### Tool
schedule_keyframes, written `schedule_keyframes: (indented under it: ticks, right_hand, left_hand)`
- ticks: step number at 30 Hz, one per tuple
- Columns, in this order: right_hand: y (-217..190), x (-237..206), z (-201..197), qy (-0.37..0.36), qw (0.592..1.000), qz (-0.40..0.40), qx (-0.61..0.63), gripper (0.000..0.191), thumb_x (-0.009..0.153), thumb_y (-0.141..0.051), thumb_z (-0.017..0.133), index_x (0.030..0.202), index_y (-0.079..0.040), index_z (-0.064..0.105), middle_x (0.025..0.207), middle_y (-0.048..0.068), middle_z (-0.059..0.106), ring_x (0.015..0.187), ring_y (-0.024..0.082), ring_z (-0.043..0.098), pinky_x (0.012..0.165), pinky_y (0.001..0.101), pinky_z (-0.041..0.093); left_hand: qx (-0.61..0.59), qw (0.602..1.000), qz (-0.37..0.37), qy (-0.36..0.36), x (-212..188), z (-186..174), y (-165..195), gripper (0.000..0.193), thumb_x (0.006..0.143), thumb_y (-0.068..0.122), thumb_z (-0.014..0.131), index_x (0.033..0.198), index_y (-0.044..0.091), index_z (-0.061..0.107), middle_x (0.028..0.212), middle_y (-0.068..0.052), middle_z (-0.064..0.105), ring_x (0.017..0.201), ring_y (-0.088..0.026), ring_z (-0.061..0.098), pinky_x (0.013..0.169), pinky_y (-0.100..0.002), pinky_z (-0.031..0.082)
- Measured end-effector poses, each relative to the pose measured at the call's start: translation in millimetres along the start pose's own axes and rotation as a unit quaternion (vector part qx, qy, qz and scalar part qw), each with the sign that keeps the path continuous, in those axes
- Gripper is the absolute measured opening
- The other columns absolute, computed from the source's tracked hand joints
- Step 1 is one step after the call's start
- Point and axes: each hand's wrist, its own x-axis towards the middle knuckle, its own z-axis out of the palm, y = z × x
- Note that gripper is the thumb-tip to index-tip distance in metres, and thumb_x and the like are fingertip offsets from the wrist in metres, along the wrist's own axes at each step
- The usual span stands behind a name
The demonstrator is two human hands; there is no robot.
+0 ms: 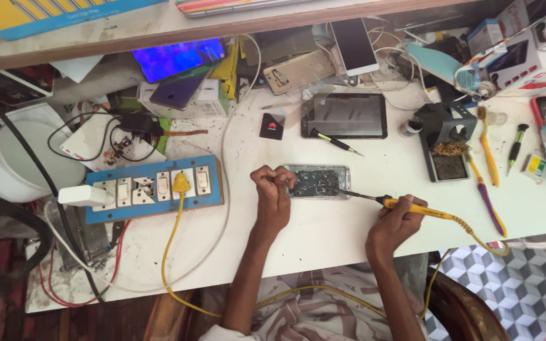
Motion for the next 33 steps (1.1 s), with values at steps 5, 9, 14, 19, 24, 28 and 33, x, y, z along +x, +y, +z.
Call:
schedule_keyframes:
  ticks: [5, 9, 14, 19, 24, 28, 33]
  right_hand:
    - [5.6, 0.9, -4.3, 0.007, 0.999, -0.024, -0.022, 0.021, 0.116, -0.023, 0.042, 0.103, -0.007, 0.044, 0.071, -0.001, 0.045, 0.057, 0.005, 0.042, 0.052, 0.0222, 0.037]
    - [7.3, 2.6, -9.2, 0.018, 1.0, -0.017, -0.003, 0.021, 0.115, -0.022, 0.045, 0.103, -0.005, 0.046, 0.072, -0.002, 0.043, 0.057, 0.004, 0.038, 0.052, 0.0224, 0.034]
    - [3.4, 2.0, -10.6, 0.016, 0.999, -0.043, -0.029, 0.021, 0.114, -0.021, 0.047, 0.106, -0.002, 0.049, 0.073, -0.002, 0.047, 0.059, 0.004, 0.04, 0.053, 0.0225, 0.036]
    - [-1.2, 3.3, -11.8, 0.018, 0.998, -0.032, -0.05, 0.026, 0.116, -0.022, 0.048, 0.102, 0.0, 0.049, 0.071, 0.0, 0.047, 0.057, 0.005, 0.04, 0.052, 0.0236, 0.035]
    - [-3.2, 5.4, -9.0, 0.029, 0.999, -0.013, -0.01, 0.021, 0.112, -0.02, 0.05, 0.104, -0.001, 0.051, 0.07, -0.001, 0.048, 0.055, 0.003, 0.039, 0.048, 0.0229, 0.032]
    - [-5.0, 5.7, -7.9, 0.021, 1.0, -0.011, 0.017, 0.022, 0.113, -0.02, 0.05, 0.104, 0.0, 0.05, 0.07, -0.003, 0.045, 0.055, 0.003, 0.036, 0.048, 0.0225, 0.03]
    - [-6.1, 3.8, -9.3, 0.015, 0.999, -0.037, -0.019, 0.023, 0.114, -0.02, 0.049, 0.101, -0.001, 0.049, 0.068, -0.003, 0.045, 0.054, 0.003, 0.037, 0.049, 0.0226, 0.032]
  left_hand:
    - [0.019, 1.0, 0.004, -0.007, -3.6, 3.7, -1.9, 0.013, 0.113, 0.006, 0.03, 0.111, 0.011, 0.019, 0.083, -0.01, 0.049, 0.077, -0.017, 0.045, 0.08, -0.032, 0.044]
    - [-0.018, 1.0, -0.012, 0.004, -7.1, 7.4, -3.4, 0.012, 0.116, 0.012, 0.03, 0.112, 0.012, 0.019, 0.086, -0.011, 0.048, 0.079, -0.017, 0.045, 0.081, -0.032, 0.045]
    - [-0.047, 0.995, -0.081, 0.016, -4.3, 3.5, -0.8, 0.014, 0.115, 0.021, 0.031, 0.112, 0.013, 0.02, 0.087, -0.012, 0.058, 0.076, -0.015, 0.052, 0.07, -0.03, 0.041]
    - [-0.084, 0.995, -0.048, -0.011, 11.8, 1.7, 0.3, 0.024, 0.117, 0.033, 0.036, 0.119, 0.014, 0.022, 0.087, -0.013, 0.059, 0.079, -0.014, 0.052, 0.075, -0.029, 0.044]
    - [-0.084, 0.991, -0.089, -0.047, 22.2, 1.0, -2.9, 0.034, 0.113, 0.044, 0.036, 0.121, 0.014, 0.021, 0.081, -0.01, 0.062, 0.072, -0.011, 0.05, 0.068, -0.027, 0.039]
    - [-0.099, 0.988, -0.108, -0.039, 18.2, -3.3, -5.8, 0.037, 0.112, 0.047, 0.038, 0.121, 0.014, 0.022, 0.078, -0.007, 0.057, 0.073, -0.011, 0.048, 0.071, -0.027, 0.038]
    - [-0.115, 0.987, -0.114, -0.018, 10.0, -4.1, -6.4, 0.038, 0.112, 0.045, 0.041, 0.122, 0.014, 0.022, 0.081, -0.007, 0.055, 0.076, -0.012, 0.047, 0.073, -0.029, 0.039]
